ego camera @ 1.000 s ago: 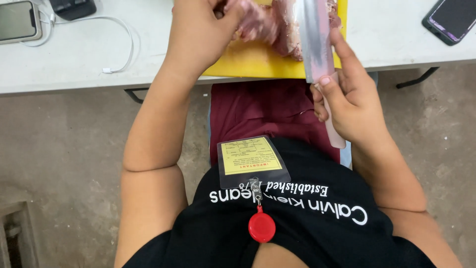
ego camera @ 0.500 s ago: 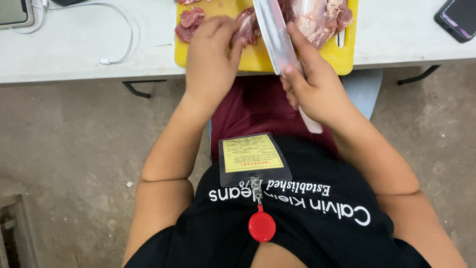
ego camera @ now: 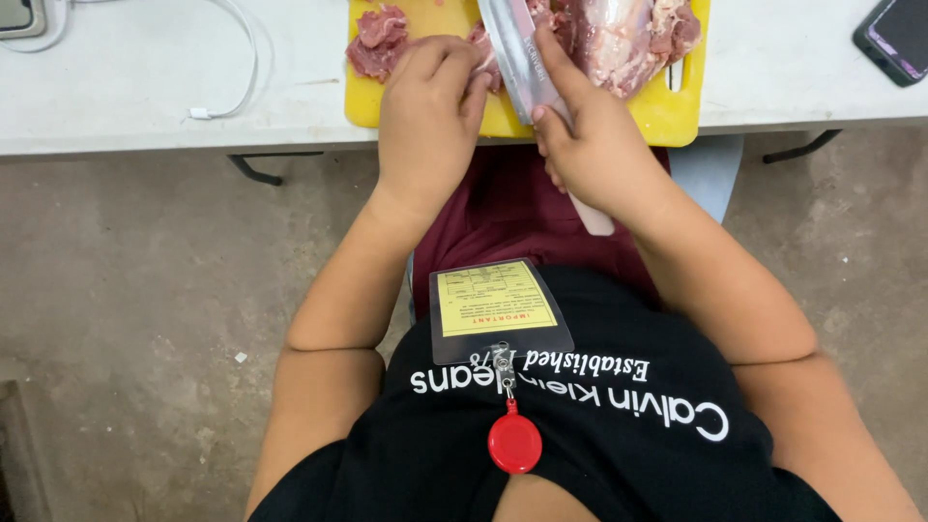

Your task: The person cuts a large piece of raw meat into smaller chunks using a knife on a yellow cutting board placed on their lap. They hold the meat with their left hand and slice it with their right hand, moving the cut pieces aside on the board.

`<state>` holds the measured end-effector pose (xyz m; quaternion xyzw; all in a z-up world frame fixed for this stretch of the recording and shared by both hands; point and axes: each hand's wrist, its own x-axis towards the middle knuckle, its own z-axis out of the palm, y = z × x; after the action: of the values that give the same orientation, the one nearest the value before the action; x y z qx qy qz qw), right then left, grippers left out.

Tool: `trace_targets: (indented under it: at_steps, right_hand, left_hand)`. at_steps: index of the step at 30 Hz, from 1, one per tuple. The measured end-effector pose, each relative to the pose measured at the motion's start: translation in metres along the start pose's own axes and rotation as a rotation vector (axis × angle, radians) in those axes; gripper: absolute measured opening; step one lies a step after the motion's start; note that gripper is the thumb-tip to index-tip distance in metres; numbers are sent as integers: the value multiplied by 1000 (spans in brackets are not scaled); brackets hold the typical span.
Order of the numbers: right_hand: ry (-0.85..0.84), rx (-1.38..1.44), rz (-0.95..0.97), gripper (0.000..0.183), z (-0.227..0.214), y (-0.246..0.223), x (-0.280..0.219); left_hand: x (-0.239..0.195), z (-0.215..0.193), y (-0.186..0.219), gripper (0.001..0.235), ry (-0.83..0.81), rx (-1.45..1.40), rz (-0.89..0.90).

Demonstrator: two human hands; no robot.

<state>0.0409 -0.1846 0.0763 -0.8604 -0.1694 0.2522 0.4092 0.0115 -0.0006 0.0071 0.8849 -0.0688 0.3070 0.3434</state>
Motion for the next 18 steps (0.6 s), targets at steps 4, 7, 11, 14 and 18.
trace_targets:
  at_steps: [4, 7, 11, 14, 18]
  right_hand:
    - [10, -168, -26, 70, 3, 16, -14]
    - [-55, -55, 61, 71, 3, 8, -35]
    - [-30, -80, 47, 70, 2, 2, -17]
    - [-2, -100, -91, 67, 1, -12, 4]
    - [4, -148, -123, 69, 6, 5, 9]
  left_hand:
    - [-2, 0, -1, 10, 33, 3, -2]
    - [-2, -1, -6, 8, 32, -23, 16]
    - [-3, -3, -7, 7, -7, -52, 41]
    - [-3, -3, -8, 5, -6, -31, 72]
    - [-8, 0, -8, 8, 52, 2, 22]
